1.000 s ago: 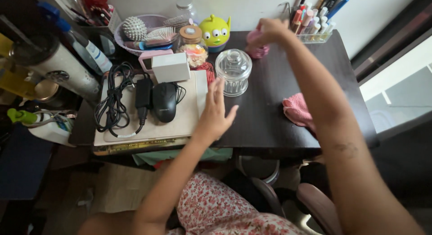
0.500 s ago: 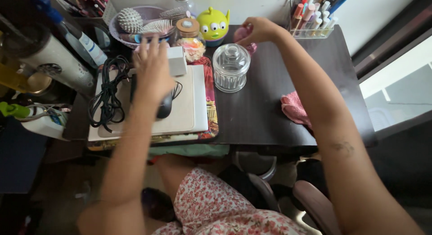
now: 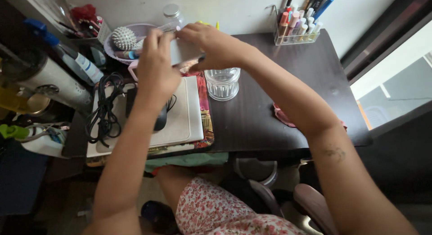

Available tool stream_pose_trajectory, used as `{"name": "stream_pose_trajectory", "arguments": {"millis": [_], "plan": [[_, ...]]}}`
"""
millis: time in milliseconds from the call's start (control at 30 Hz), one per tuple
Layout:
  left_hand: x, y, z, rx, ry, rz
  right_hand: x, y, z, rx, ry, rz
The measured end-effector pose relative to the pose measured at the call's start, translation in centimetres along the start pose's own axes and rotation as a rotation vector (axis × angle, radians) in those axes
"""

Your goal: Cleaning and organizing various items on a desk using a cloth.

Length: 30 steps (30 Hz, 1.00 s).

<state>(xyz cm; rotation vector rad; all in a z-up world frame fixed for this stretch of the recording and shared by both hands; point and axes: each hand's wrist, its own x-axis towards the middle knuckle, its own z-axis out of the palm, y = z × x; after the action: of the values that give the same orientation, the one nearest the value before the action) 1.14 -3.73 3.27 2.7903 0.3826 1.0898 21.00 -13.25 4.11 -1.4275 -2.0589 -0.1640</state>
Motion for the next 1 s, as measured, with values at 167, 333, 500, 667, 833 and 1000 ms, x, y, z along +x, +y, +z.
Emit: {"name": "stream_pose_trajectory", "arguments": {"millis": [167,333,500,667,833,1000], "plan": [[1.2,1.4,-0.4,-0.031,0.148,0.092,-1.9,2.7,-4.5,-0.260,-0.011,0.061],[-1.0,-1.8,-2.0,-0.052,0.184,0.136,-9.0,14.5,-7.8,-0.386,0.035,0.412],[-3.6,-6.7,-0.3,-0.027,0.104,-0.073,-13.4,23.5,-4.0,-0.802,-0.006,0.458],[-4.3,-9.1,1.0,-0.008,0.117,-0.087,-15.0,26.9,-0.6,-0.856,-0.076,0.542],[-5.0,-10.4,2.2,-0.004,0.098,-0.117,-17.4,28.8,1.6,-0.809,-0.048,0.580],[-5.8,-10.9,3.2,-0.027,0.076,-0.208,-17.5,26.9,1.6,-0.840,0.052,0.492]]}}
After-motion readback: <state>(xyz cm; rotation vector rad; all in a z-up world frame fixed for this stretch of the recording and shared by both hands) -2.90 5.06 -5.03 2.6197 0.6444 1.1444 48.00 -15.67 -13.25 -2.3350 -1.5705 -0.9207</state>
